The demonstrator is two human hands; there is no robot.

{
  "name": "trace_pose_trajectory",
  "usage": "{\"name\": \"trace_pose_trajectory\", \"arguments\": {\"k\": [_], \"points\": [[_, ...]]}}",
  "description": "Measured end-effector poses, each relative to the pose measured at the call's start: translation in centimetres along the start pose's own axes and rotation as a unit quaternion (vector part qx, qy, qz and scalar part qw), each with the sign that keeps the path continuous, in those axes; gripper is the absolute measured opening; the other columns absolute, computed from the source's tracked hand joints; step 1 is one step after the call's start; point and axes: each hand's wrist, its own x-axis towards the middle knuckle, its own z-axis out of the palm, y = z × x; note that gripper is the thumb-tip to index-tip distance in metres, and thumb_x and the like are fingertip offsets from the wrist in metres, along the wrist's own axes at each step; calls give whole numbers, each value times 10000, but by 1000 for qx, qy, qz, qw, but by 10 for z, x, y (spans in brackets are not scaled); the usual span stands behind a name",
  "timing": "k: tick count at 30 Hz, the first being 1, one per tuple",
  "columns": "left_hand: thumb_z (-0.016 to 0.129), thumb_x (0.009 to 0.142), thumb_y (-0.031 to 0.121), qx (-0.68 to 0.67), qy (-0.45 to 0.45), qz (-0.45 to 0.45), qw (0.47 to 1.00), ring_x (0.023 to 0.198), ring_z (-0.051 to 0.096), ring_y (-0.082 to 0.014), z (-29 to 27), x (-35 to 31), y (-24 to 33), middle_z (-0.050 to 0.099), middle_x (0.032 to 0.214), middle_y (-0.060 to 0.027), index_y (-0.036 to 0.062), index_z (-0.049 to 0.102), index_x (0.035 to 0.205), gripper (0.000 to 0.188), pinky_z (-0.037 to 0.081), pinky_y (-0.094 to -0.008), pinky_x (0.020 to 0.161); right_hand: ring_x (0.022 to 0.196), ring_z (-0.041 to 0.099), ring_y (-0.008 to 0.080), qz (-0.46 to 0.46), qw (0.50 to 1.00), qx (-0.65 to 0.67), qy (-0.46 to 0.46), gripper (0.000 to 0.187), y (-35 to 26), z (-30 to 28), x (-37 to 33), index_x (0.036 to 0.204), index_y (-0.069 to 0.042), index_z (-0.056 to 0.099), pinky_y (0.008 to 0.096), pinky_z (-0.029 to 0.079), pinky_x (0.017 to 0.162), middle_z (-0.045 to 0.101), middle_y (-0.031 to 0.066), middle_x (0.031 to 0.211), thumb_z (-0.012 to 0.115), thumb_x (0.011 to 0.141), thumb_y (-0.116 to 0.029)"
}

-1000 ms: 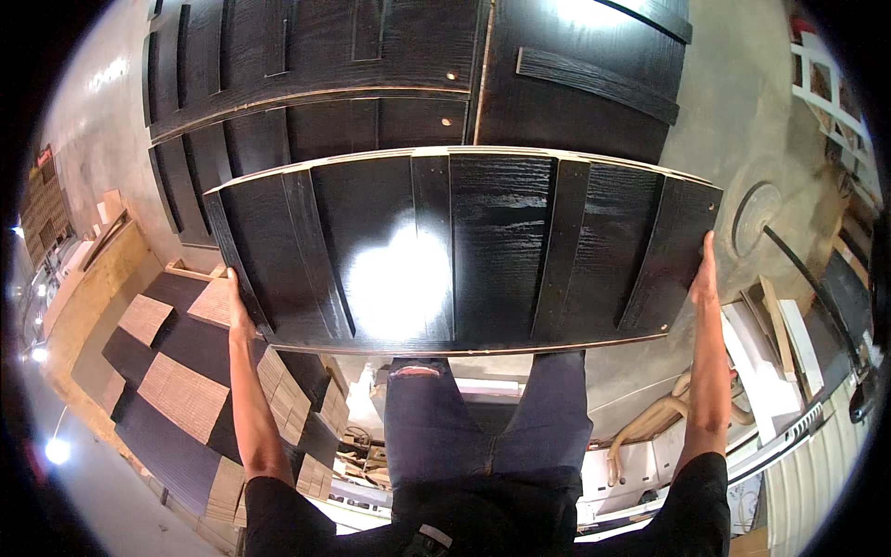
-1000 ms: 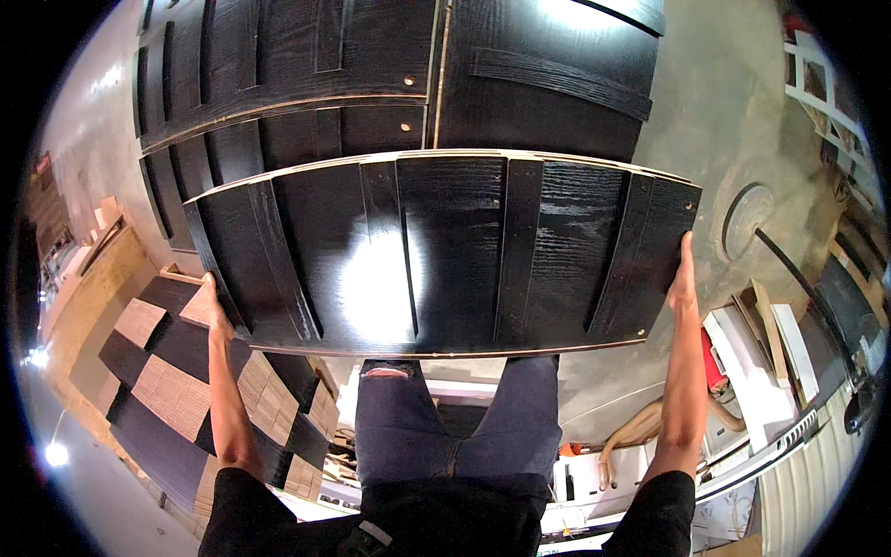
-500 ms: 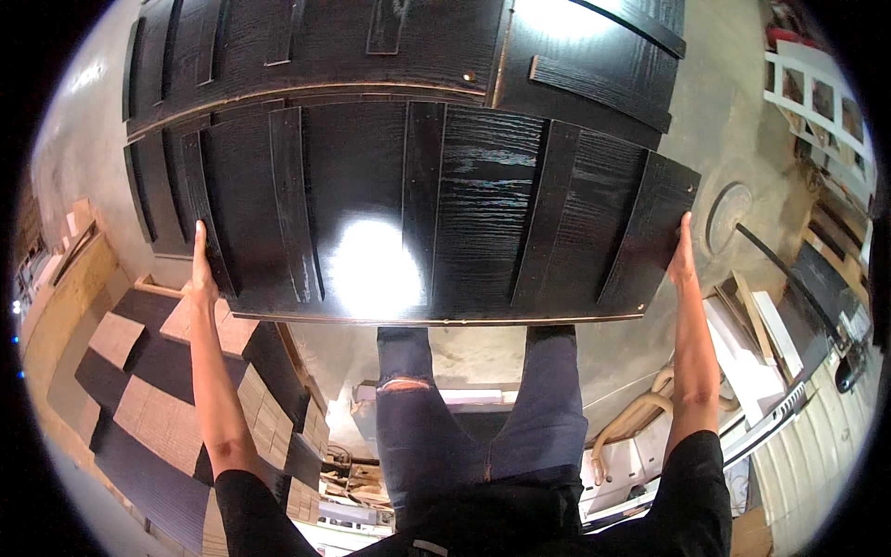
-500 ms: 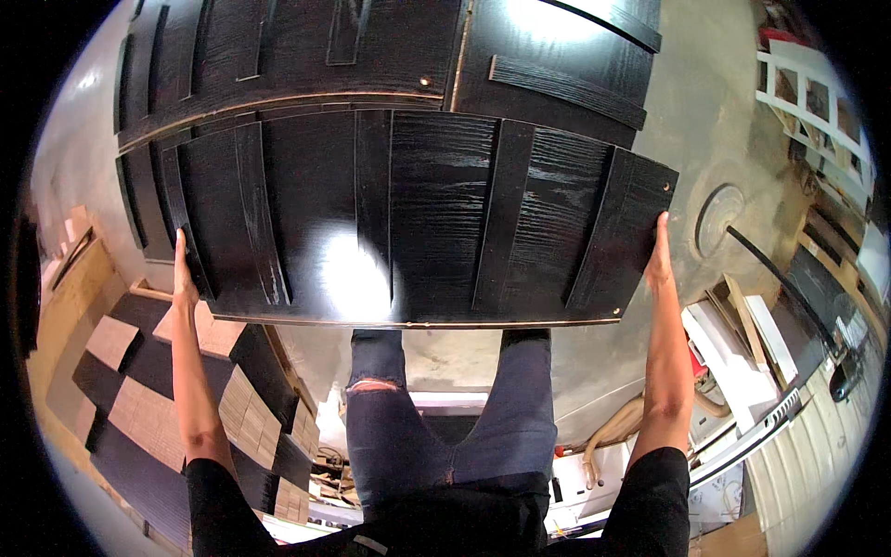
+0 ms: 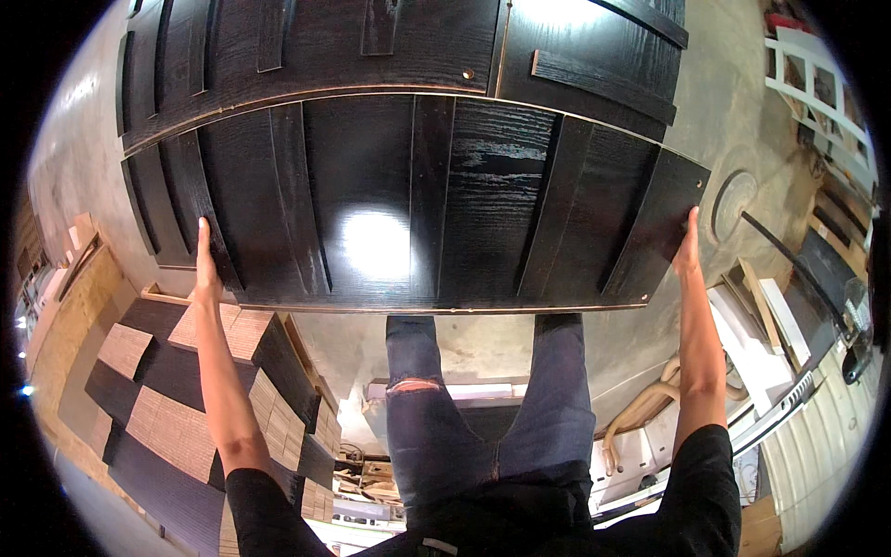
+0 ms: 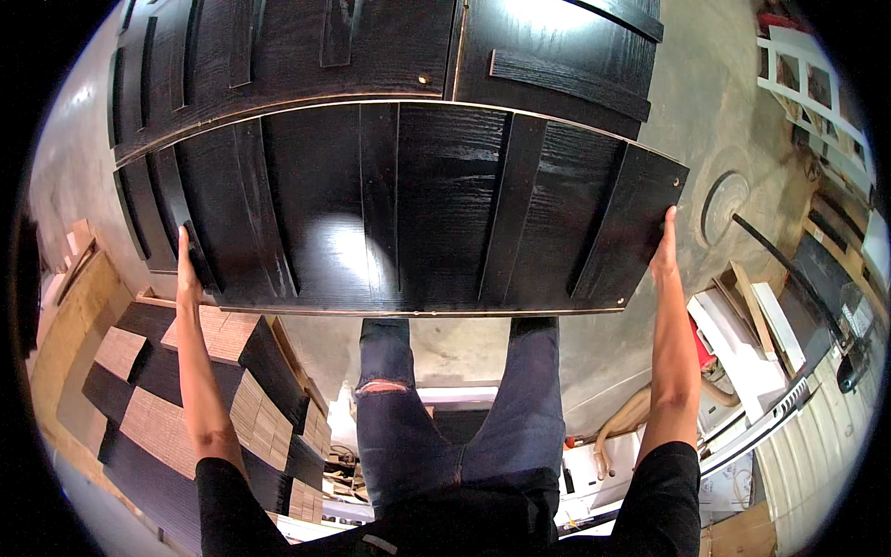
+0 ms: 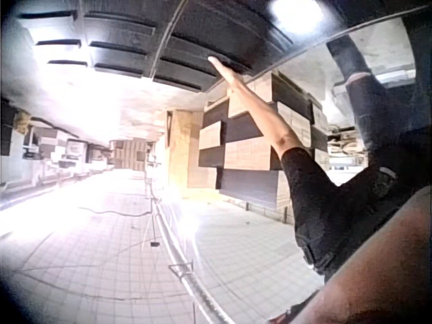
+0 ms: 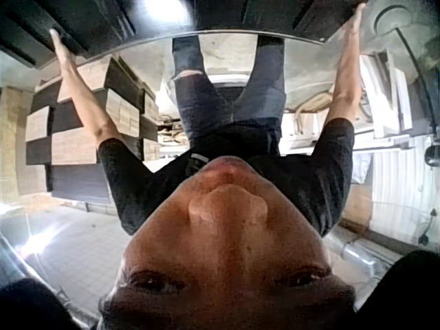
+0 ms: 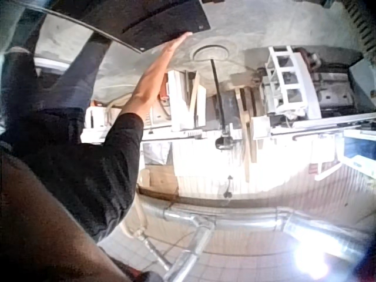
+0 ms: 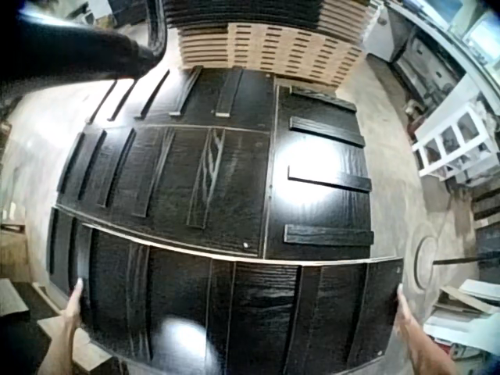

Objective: The person trims the edges of a black wood panel using a blade, moves it to a stack of similar panels, and then positions another panel onto a machine for processing.

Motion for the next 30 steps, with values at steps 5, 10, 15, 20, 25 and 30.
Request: {"name": "trace_pose_trajectory", "arguments": {"k": [5,10,15,20,25,30], "points": [[582,998,576,253,42,167,952,1410,448,-285,8,-21,-12,477,1522,-226,-106,408,1495,861,293,-362,1194,1399,460,300,-64,998,-3,0,902,3,0,-2,1554,-8,366,416,329,1200,468,138,1540,508,977,-686],[601,982,588,334,81,166,924,1435,427,-299,-6,-31,-44,463,1530,-246,-99,373,1514,899,300,-369,1196,1439,406,318,-62,998,-27,9,935,10,-24,13,1564,-3,346,443,307,1211,403,135,1591,492,969,-709],[601,962,625,237,97,164,953,1403,457,-305,9,-40,-49,507,1481,-236,-75,381,1518,920,334,-367,1161,1465,373,329,-10,997,-18,-75,1003,-1,-7,-5,1595,-5,267,438,284,1224,325,164,1631,490,950,-739],[635,904,677,210,110,153,959,1468,383,-337,3,-28,-57,413,1558,-275,-74,356,1536,1020,292,-401,1199,1516,274,331,-43,990,-109,77,1080,1,5,-18,1614,5,184,424,230,1247,225,154,1676,518,925,-757],[695,928,565,215,93,153,960,1410,422,-261,-6,-17,-62,466,1512,-201,-79,343,1538,954,304,-352,1170,1527,252,320,-67,991,-104,59,1150,2,7,-13,1619,-2,178,433,197,1254,234,145,1675,531,878,-807],[683,925,590,130,-56,135,981,1489,318,-280,15,-47,-13,352,1598,-227,-59,270,1578,1009,245,-363,1211,1528,245,331,-56,989,-107,87,1145,7,-11,-9,1624,-16,172,433,196,1254,206,157,1680,532,878,-806]]}}
